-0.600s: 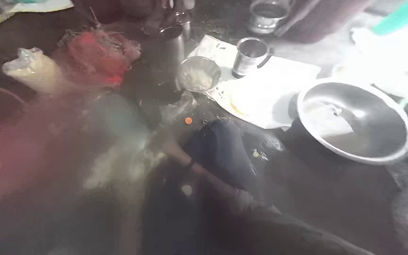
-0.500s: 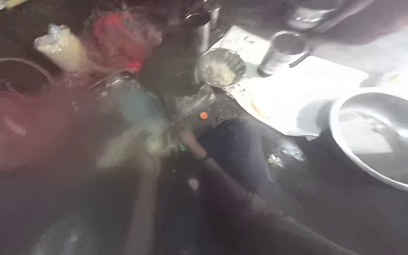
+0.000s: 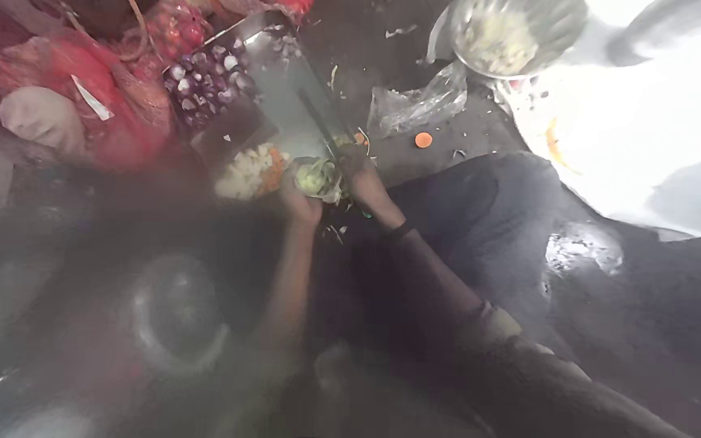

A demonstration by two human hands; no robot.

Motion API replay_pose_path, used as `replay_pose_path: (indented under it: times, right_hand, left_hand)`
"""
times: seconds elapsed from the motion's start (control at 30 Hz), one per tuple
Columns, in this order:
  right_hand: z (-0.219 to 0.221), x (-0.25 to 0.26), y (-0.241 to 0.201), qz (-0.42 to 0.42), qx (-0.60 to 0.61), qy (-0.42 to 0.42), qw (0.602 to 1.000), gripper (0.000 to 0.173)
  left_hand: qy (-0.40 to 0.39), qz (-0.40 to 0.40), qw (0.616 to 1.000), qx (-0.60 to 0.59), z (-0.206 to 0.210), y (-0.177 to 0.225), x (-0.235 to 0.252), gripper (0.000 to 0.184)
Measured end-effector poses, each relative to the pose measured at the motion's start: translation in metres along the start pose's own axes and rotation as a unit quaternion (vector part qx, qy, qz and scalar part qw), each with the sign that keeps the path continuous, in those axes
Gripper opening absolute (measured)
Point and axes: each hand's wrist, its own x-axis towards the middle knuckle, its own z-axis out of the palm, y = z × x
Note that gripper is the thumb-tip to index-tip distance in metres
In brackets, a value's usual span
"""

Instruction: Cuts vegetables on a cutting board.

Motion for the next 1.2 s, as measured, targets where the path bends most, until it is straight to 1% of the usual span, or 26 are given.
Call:
replay_pose_path:
  times: [0.07, 0.13, 0.2, 0.27, 0.37, 0.4, 0.47, 0.6, 0.73, 0.8, 0.9, 0.93, 1.03, 1.1, 1.2]
  right_hand:
    - [-0.004, -0.004, 0.0, 0.01, -0.007, 0.001, 1.0, 0.034]
    - [-0.007, -0.008, -0.004, 0.037, 0.002, 0.004, 0.999, 0.034]
    - [-0.004, -0.013, -0.002, 0.055, 0.035, 0.009, 0.998, 0.036]
    - [-0.005, -0.023, 0.0, 0.058, 0.058, -0.009, 0.997, 0.046]
    - [-0.008, -0.046, 0.007, 0.039, 0.033, -0.053, 0.997, 0.064]
    - [-0.01, -0.053, 0.007, 0.043, 0.021, -0.064, 0.997, 0.065]
    - [-0.011, -0.063, 0.003, 0.043, 0.002, -0.076, 0.996, 0.057]
    - [-0.005, -0.061, 0.003, -0.022, -0.024, -0.057, 0.998, 0.045]
    - [-0.001, -0.061, 0.005, -0.034, -0.039, -0.037, 0.998, 0.05]
    - [0.0, -0.06, 0.006, -0.046, -0.026, -0.029, 0.998, 0.052]
    - [0.005, -0.057, 0.008, -0.078, -0.018, -0.018, 0.997, 0.056]
    - [0.007, -0.055, 0.007, -0.09, -0.021, -0.01, 0.996, 0.055]
    - [0.01, -0.052, 0.001, -0.092, -0.042, 0.0, 0.995, 0.051]
    - [0.011, -0.049, 0.001, -0.098, -0.03, 0.007, 0.995, 0.051]
    - [0.009, -0.049, 0.0, -0.099, -0.021, 0.012, 0.995, 0.053]
  left_hand:
    - [0.011, -0.018, 1.0, -0.001, 0.001, 0.0, 0.002, 0.049]
    - [0.007, -0.045, 0.999, 0.026, 0.001, 0.001, -0.003, 0.056]
    - [0.042, -0.045, 0.998, 0.002, 0.004, 0.0, 0.003, 0.052]
    - [0.058, -0.041, 0.997, -0.005, 0.003, -0.001, 0.005, 0.049]
    - [0.044, -0.051, 0.998, -0.008, 0.003, 0.001, 0.005, 0.057]
    - [0.031, -0.047, 0.998, -0.016, 0.003, 0.0, 0.005, 0.059]
    - [-0.001, -0.035, 0.999, -0.039, 0.001, -0.002, 0.004, 0.059]
    - [0.018, -0.034, 0.997, -0.071, -0.001, -0.002, 0.007, 0.054]
    - [0.003, -0.045, 0.996, -0.074, 0.004, 0.001, 0.003, 0.05]
    - [0.002, -0.044, 0.996, -0.077, 0.009, 0.001, 0.001, 0.048]
    - [0.004, -0.033, 0.995, -0.09, 0.011, 0.002, -0.001, 0.047]
    - [-0.001, -0.031, 0.995, -0.091, 0.01, 0.003, -0.002, 0.048]
    - [-0.03, -0.036, 0.998, -0.041, 0.005, 0.007, -0.01, 0.046]
    - [-0.05, -0.022, 0.998, -0.01, 0.001, 0.006, -0.011, 0.048]
    - [-0.099, -0.005, 0.995, -0.021, -0.001, 0.002, -0.007, 0.049]
